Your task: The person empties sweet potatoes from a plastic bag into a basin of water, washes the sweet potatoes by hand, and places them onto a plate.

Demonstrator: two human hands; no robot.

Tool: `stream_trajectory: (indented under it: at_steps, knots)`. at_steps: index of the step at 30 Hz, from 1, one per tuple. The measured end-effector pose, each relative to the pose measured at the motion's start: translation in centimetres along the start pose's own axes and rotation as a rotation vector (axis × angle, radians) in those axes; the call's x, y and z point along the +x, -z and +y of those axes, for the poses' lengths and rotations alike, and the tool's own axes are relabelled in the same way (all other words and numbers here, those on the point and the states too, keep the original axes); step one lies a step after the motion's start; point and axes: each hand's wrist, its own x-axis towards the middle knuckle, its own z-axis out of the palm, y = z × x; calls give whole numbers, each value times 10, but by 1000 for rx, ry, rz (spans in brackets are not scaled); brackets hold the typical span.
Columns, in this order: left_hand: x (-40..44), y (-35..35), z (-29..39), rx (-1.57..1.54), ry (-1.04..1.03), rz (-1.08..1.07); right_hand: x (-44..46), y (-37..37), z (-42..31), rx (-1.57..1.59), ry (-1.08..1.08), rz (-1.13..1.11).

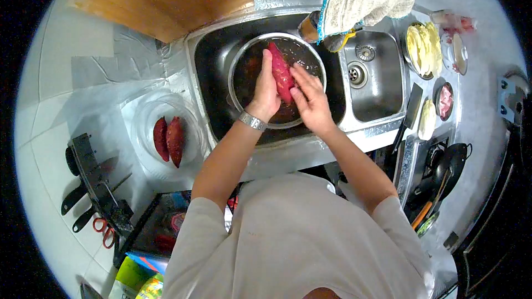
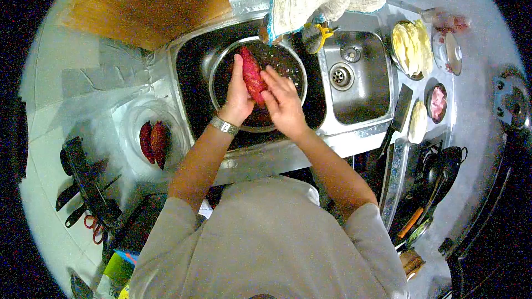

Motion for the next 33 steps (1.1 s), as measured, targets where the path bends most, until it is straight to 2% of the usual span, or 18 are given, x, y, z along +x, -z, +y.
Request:
stream_trajectory:
  at_steps: [1,3,4,5,7,8,9,11,12,15,17,19,21,22,25,29,32,33]
  knots:
    - [2,3,0,2,7,0,2,4,-1,95,-82,8]
    - [3,5,4,171,55,25,16,14,-4,-69,85,38]
    - [-3,2,7,358,59,22,26,23,-6,-159,139,11]
    - [-2,4,9,362,68,17,36,32,-9,-185,197,-6]
    - [3,8,15,792,23,-164,57,53,-16,-408,427,-272]
    - [0,6,17,799,29,-170,59,55,-16,-421,443,-420]
    - [-3,4,18,1085,-129,-176,59,57,-17,-489,288,-560]
    - [-12,-3,20,1636,-475,-179,61,55,-21,-577,97,-633]
    - [-17,-10,25,1720,-511,-209,64,57,-19,-580,99,-627]
    - [-21,-12,31,1658,-643,-151,60,57,-13,-507,39,-758]
    - [-12,4,31,1545,-852,-19,47,50,-13,-451,-106,-545]
    - [-6,16,19,1411,-925,218,37,45,-18,-437,-145,-506]
    - [-14,2,2,570,-491,37,28,31,-22,-479,-255,-324]
    - [-22,-2,-5,560,-359,58,22,20,-20,-500,-213,-244]
    - [-29,-18,-13,363,-401,146,9,3,-18,-455,-178,-124]
    - [-8,-1,-10,341,-341,109,4,6,-24,-496,-216,-222]
    - [-4,-2,14,260,-60,91,0,9,-25,-502,-161,-189]
    - [0,1,18,261,-31,37,-2,10,-27,-490,-146,-176]
